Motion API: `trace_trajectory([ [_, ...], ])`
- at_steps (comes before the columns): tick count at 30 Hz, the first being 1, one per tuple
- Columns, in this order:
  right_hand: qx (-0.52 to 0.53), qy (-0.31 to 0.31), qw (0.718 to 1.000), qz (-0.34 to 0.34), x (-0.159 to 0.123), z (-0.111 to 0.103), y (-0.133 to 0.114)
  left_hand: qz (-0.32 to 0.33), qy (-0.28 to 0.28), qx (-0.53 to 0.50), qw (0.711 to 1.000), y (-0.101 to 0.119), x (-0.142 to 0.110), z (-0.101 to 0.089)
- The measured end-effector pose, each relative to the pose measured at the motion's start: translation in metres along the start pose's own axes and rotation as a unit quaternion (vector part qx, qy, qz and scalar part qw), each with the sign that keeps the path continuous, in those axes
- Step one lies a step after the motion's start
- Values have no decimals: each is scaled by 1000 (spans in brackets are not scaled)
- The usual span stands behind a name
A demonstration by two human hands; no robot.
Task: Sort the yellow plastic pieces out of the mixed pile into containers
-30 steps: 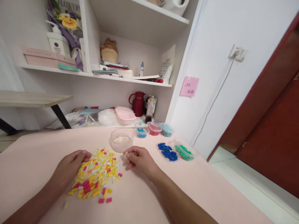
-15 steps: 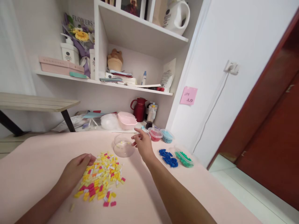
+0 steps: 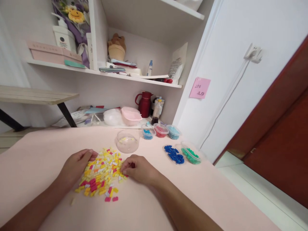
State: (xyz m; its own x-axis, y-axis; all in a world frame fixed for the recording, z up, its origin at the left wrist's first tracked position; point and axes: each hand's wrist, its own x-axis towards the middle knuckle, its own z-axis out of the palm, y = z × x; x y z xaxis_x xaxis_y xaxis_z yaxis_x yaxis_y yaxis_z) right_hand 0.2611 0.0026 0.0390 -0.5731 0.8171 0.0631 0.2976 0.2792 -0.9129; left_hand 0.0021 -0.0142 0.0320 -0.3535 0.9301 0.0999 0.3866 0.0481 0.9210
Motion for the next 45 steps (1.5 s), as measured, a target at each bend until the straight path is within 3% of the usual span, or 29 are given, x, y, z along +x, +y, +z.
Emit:
trace_trajectory([
  [9,-75,-85,994,-7,-11,-22,-4,2,0,29,1000,2,-1,-1],
  [18,-194,-87,976,-39,-17,-24,-14,3,6,30,1000,4,-1,0],
  [31,-185,-58,979,-59,-13,-19,-7,3,11,32,999,3,0,0],
  [45,-226,-51,963,-137,-11,-16,-6,-1,-6,52,999,3,-1,1],
])
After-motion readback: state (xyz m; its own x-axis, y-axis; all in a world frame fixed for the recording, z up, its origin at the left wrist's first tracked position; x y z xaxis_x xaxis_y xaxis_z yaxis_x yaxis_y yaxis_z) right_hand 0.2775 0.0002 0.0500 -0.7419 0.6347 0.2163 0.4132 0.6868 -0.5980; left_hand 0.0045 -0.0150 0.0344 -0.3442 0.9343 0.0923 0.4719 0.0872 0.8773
